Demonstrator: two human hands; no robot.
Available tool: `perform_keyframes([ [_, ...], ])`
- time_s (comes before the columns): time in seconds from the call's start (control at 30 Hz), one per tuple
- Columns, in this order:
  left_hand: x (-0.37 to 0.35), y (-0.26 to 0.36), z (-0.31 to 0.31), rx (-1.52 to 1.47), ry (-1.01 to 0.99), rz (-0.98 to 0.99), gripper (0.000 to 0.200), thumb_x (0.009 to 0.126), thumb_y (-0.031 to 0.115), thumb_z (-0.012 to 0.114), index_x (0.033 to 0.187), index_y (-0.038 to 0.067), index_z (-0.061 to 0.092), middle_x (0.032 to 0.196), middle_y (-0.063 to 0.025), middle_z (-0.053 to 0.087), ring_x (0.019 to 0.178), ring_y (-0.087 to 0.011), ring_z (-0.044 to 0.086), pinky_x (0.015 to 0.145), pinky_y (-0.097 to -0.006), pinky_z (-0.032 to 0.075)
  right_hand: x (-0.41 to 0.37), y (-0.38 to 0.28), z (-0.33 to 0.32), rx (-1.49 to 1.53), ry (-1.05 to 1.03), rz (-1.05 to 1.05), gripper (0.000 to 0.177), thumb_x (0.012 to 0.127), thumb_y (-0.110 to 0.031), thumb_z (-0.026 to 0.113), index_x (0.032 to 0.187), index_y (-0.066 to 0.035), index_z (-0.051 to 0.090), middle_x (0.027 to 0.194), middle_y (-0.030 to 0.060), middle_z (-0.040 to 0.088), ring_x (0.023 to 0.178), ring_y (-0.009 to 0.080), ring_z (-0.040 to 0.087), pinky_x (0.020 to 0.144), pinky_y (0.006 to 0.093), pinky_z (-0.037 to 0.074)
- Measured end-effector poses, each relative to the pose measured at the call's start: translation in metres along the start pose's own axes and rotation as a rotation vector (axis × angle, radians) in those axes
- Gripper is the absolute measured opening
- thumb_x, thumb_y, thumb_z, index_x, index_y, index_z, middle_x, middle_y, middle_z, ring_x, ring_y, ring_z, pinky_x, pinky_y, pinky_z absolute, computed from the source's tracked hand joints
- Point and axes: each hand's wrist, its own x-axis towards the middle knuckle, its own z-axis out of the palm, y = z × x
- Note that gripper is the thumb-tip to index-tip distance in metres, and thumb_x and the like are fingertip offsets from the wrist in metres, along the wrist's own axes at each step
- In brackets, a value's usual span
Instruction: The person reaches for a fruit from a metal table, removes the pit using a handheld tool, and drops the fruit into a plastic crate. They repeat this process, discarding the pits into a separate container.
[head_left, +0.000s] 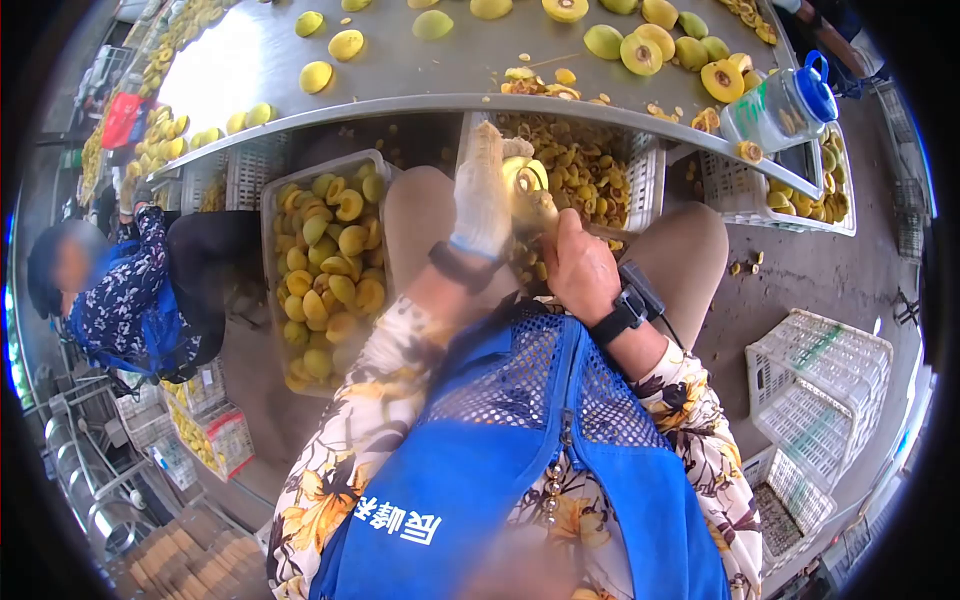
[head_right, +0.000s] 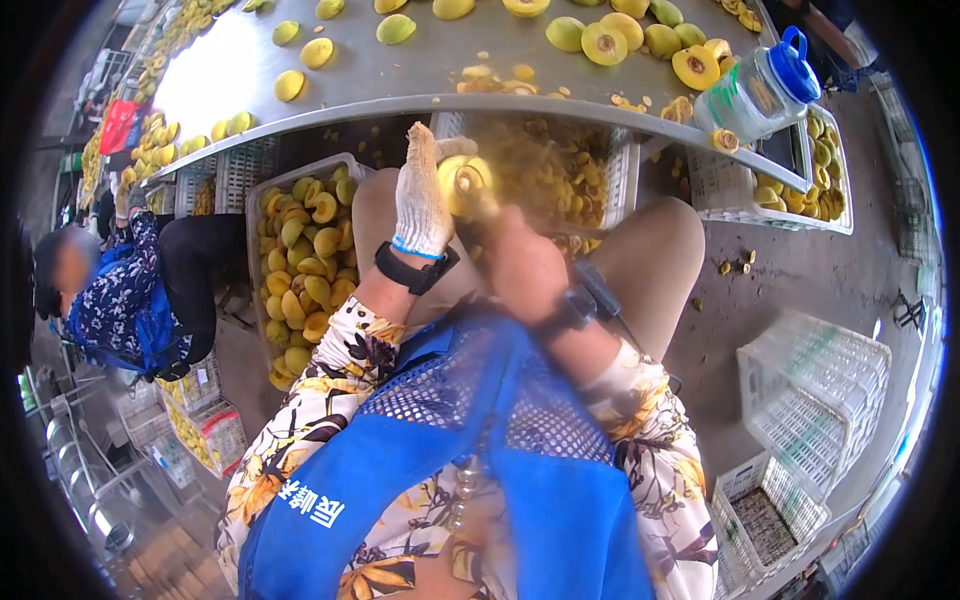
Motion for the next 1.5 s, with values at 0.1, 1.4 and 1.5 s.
perform_keyframes([
  [0.1,0.007,-0.002,-0.007,0.094,-0.08,0.019,0.047,0.09,0.045,0.045,0.08,0.001,0.059,0.064,-0.0067,0.056,0.055,-0.0129,0.053,0.045,-0.0251,0.043,0.0,0.003,-0.001,0.0,-0.056,-0.033,0.018,0.077,-0.007,0.052,0.084,0.001,0.038,0.062,0.0268,0.053,0.06,0.0452,0.052,0.055,0.0517,0.04],
  [1.4,0.028,-0.025,0.002,-0.175,-0.055,-0.207,0.024,0.084,0.026,0.061,0.085,0.002,0.057,0.071,-0.0088,0.059,0.053,-0.0169,0.056,0.045,-0.0293,0.048,0.005,0.024,0.034,0.747,-0.156,0.242,0.009,0.079,-0.009,0.053,0.085,-0.006,0.048,0.058,0.0046,0.049,0.042,0.0141,0.046,0.041,0.0295,0.039],
  [1.5,0.04,-0.046,-0.015,-0.08,-0.179,-0.023,0.023,0.087,0.025,0.054,0.093,0.003,0.052,0.077,-0.0081,0.058,0.061,-0.0193,0.057,0.052,-0.0297,0.049,0.008,0.023,0.042,0.324,0.11,0.07,0.013,0.079,-0.014,0.056,0.084,-0.003,0.052,0.061,0.0133,0.055,0.052,0.0263,0.055,0.052,0.035,0.044],
])
